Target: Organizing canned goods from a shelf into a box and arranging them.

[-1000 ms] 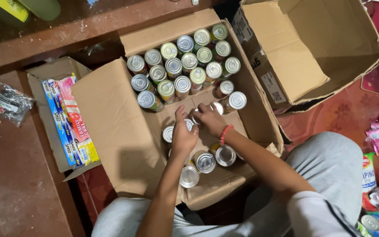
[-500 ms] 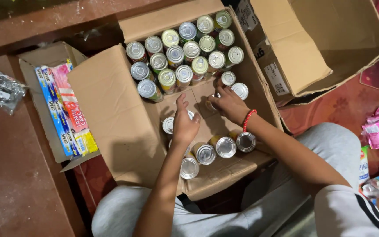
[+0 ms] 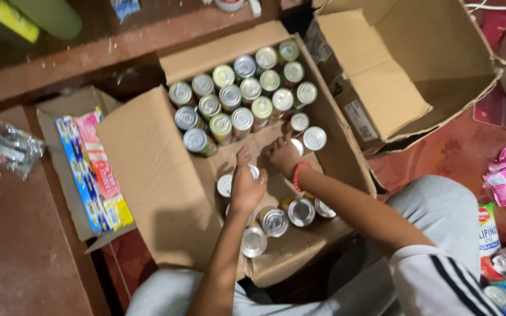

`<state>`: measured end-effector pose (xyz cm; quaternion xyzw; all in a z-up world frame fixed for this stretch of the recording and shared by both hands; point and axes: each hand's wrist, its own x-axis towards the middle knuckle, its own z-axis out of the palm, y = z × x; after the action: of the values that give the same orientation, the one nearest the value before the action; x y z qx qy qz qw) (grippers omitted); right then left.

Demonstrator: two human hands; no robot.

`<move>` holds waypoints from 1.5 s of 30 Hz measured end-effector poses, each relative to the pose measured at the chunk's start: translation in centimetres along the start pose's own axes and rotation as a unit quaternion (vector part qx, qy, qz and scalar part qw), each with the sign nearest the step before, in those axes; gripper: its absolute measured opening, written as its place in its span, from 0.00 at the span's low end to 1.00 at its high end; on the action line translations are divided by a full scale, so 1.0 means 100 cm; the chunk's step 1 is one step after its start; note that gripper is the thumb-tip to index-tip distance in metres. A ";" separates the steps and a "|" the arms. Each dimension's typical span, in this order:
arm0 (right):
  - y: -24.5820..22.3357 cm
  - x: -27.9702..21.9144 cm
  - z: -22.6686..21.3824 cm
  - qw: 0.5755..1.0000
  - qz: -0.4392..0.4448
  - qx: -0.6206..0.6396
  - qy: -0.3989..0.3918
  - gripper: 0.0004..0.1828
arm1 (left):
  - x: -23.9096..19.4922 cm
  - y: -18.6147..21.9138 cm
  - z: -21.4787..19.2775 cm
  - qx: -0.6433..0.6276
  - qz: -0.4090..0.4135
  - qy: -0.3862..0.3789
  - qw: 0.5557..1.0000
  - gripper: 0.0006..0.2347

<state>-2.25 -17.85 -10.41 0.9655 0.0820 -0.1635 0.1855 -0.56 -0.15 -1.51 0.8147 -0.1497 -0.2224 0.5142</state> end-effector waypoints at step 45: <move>0.001 0.000 0.025 0.998 -0.057 -0.012 -0.029 0.09 | -0.001 0.012 0.000 0.030 0.003 -0.021 0.999 0.32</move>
<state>-2.94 -18.86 -12.54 0.9518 0.1335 -0.2006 0.1899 -0.69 -0.60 -0.42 0.8244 -0.1688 -0.2333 0.4873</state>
